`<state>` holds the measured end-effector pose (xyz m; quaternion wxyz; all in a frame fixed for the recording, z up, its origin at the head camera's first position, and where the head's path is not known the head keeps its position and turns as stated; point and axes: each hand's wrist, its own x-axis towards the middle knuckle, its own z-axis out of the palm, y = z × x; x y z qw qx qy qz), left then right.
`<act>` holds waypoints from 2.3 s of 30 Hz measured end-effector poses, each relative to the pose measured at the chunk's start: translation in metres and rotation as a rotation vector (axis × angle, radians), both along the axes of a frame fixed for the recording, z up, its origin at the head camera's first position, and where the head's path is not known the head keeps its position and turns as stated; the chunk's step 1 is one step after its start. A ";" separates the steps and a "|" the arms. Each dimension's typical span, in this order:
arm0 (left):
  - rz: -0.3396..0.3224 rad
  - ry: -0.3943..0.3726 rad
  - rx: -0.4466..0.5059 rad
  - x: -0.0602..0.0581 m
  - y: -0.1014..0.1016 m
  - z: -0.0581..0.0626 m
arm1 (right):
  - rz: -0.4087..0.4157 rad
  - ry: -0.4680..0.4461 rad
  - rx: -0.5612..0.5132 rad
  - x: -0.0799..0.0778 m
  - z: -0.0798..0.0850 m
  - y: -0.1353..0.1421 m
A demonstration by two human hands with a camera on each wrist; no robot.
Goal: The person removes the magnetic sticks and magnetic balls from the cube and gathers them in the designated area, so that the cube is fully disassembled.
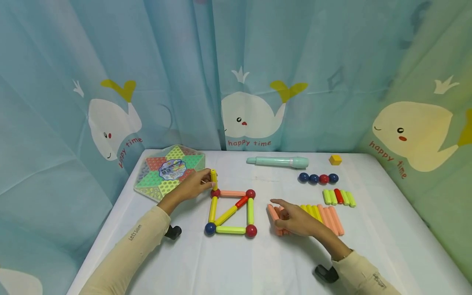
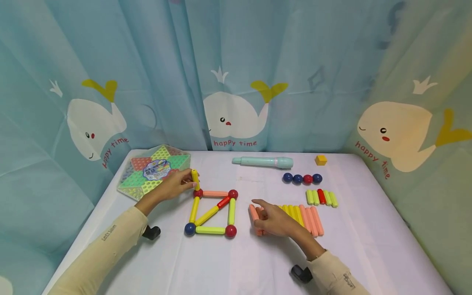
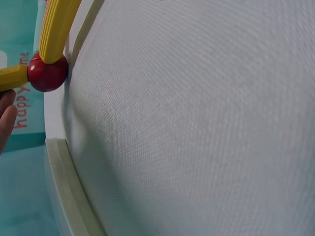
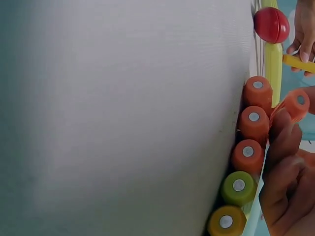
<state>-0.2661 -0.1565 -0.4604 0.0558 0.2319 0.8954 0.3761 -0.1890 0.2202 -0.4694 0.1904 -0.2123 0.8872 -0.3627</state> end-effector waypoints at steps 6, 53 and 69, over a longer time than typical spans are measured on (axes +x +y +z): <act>-0.009 0.006 0.005 -0.001 0.000 -0.001 | 0.019 -0.004 0.041 -0.001 0.001 -0.004; 0.025 -0.078 -0.105 0.003 -0.001 -0.014 | 0.031 0.176 0.066 -0.063 0.058 -0.096; -0.019 -0.071 -0.056 0.003 0.002 -0.025 | -0.014 0.078 0.083 -0.102 0.041 -0.190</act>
